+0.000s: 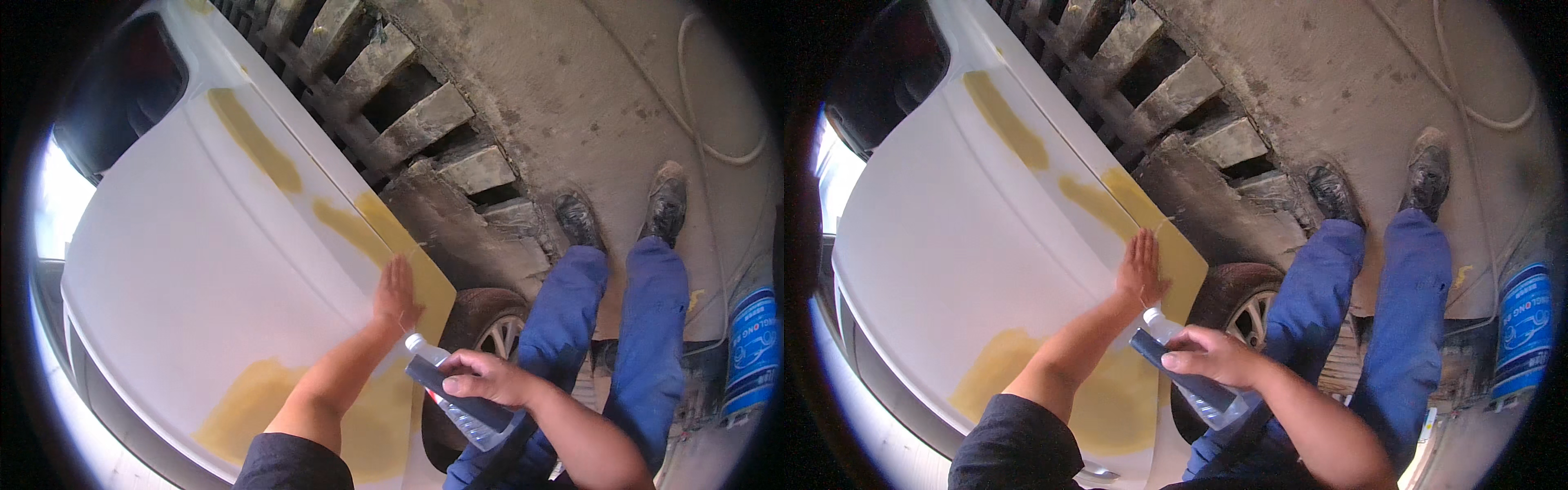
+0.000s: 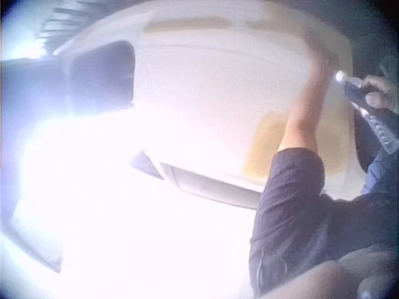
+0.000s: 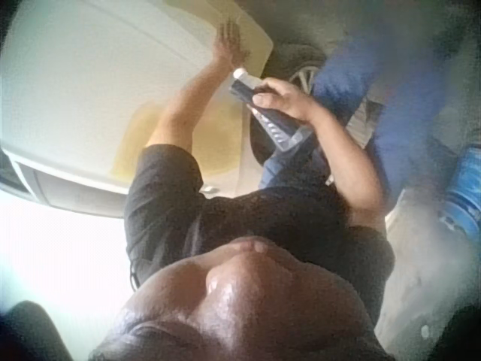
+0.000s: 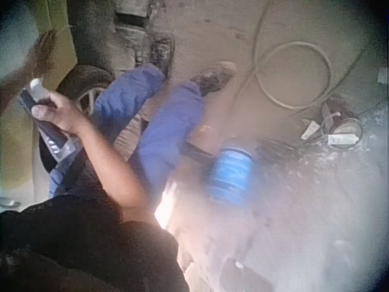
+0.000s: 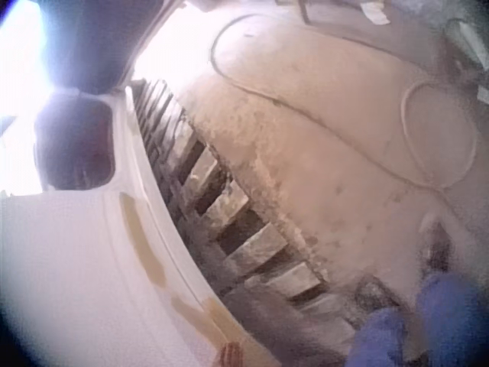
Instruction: The person sands a yellowish patch on the side of a white car door using a sanding block while pouring water from a plastic bottle onto the area. The person briefly wipes the surface with a hand, then continues sanding the same spot.
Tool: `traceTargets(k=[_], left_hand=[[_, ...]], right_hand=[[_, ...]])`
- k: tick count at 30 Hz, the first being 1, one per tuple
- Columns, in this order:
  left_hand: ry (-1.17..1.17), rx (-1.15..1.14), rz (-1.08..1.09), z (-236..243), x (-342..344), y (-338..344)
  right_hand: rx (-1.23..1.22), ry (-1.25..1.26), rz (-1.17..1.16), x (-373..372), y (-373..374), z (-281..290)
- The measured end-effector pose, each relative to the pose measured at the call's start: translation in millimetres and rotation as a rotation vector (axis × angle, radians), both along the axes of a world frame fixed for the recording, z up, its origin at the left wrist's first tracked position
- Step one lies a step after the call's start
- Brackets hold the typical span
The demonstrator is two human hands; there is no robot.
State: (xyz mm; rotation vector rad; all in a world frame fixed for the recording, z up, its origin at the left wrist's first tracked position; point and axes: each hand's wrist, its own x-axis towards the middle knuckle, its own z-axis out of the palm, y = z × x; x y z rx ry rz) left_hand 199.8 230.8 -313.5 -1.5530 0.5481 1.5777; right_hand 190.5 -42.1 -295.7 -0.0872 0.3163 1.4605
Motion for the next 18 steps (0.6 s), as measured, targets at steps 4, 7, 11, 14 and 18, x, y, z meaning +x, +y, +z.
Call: traceTargets(k=[4, 7, 11, 14, 18], left_hand=[[0.112, -0.090, -0.059, 25.6, -58.3, -0.4], [0.146, -0.137, -0.145, 54.7, -82.4, -9.8], [0.189, -0.127, 0.210, 94.6, -101.0, -31.6], [0.163, -0.171, 0.569, 124.4, -102.3, -38.2], [-0.238, -0.390, 1.013, 160.3, -107.2, -50.6]], right_hand=[[-0.008, 0.042, 0.029, -10.2, -12.8, 0.5], [-0.004, 0.035, 0.059, -4.9, -26.1, 4.3], [-0.030, 0.037, 0.105, 4.4, -38.8, 16.9], [-0.055, 0.034, 0.132, 20.4, -40.0, 28.7], [-0.112, -0.001, 0.129, 36.7, -44.6, 49.1]])
